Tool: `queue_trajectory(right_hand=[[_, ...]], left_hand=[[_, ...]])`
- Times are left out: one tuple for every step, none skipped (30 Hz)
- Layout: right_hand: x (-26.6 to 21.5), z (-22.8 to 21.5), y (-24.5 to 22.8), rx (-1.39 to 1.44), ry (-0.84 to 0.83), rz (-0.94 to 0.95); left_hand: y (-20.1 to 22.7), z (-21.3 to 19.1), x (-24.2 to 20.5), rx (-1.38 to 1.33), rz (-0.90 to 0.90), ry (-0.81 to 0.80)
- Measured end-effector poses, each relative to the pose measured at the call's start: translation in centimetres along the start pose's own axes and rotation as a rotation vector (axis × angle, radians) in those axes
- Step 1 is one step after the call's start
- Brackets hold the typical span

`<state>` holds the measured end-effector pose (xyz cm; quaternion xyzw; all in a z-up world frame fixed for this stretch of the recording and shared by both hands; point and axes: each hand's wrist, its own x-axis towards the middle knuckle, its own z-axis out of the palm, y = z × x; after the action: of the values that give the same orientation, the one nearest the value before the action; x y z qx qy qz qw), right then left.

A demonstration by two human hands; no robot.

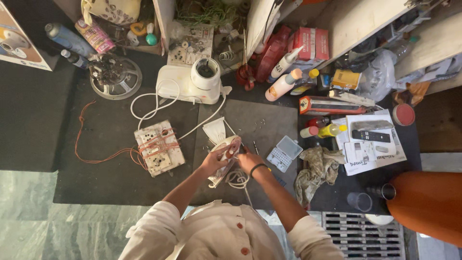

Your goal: The person disassembles a white electric iron on a cluttered workbench, using a screwdriver to remove screws and separate the casing. They manipulate internal components and wires, then reassemble the iron and tighten the screws.

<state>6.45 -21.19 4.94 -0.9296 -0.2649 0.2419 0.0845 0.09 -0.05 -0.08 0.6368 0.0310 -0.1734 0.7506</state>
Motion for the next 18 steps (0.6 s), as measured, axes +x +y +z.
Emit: queue_trajectory(right_hand=[[0.1, 0.0, -0.2, -0.036, -0.021, 0.041], [0.1, 0.3, -0.5, -0.071, -0.044, 0.081], [0.2, 0.4, -0.7, -0.106, -0.067, 0.122], [0.2, 0.4, -0.7, -0.091, -0.033, 0.121], [0.1, 0.3, -0.7, -0.077, 0.0, 0.12], [-0.2, 0.3, -0.7, -0.061, 0.031, 0.12], [-0.3, 0.5, -1.0, -0.105, 0.012, 0.145], [-0.4, 0.7, -1.3, -0.148, -0.005, 0.17], [-0.5, 0.9, -1.4, -0.192, -0.022, 0.195], [-0.8, 1.0, -1.4, -0.105, 0.049, 0.179], [-1.3, 1.2, -1.2, -0.019, 0.119, 0.161], [-1.8, 1.6, -1.1, 0.07, 0.186, 0.142], [-1.7, 1.7, -0.7, 0.11, 0.292, 0.007], [-1.2, 1.5, -0.2, 0.149, 0.4, -0.129], [-0.9, 1.3, 0.1, 0.187, 0.507, -0.266], [-1.0, 1.3, 0.0, 0.156, 0.344, -0.11], [-1.0, 1.0, -0.2, 0.124, 0.18, 0.044], [-0.8, 0.4, -0.5, 0.089, 0.019, 0.195]], left_hand=[[-0.1, 0.1, 0.1, -0.072, -0.003, -0.017], [-0.3, 0.2, 0.2, -0.144, -0.007, -0.033], [-0.5, 0.3, 0.2, -0.216, -0.012, -0.049], [-0.6, 0.2, 0.3, -0.222, -0.007, -0.054], [-0.6, 0.2, 0.2, -0.228, -0.002, -0.058], [-0.7, 0.2, 0.0, -0.236, 0.0, -0.062], [-0.7, 0.3, 0.0, -0.23, -0.001, -0.054], [-0.7, 0.3, 0.2, -0.222, 0.001, -0.047], [-0.6, 0.3, 0.3, -0.214, 0.003, -0.04], [-0.5, 0.3, 0.3, -0.214, -0.006, -0.039], [-0.4, 0.3, 0.3, -0.214, -0.015, -0.037], [-0.3, 0.3, 0.1, -0.215, -0.026, -0.034], [-0.1, 0.5, -0.1, -0.21, -0.016, -0.043], [0.2, 0.5, -0.1, -0.204, -0.003, -0.053], [0.5, 0.5, -0.1, -0.198, 0.01, -0.063], [0.7, 0.7, -0.3, -0.209, -0.024, -0.067], [0.9, 0.8, -0.3, -0.22, -0.058, -0.07], [1.1, 0.7, -0.2, -0.228, -0.087, -0.074]])
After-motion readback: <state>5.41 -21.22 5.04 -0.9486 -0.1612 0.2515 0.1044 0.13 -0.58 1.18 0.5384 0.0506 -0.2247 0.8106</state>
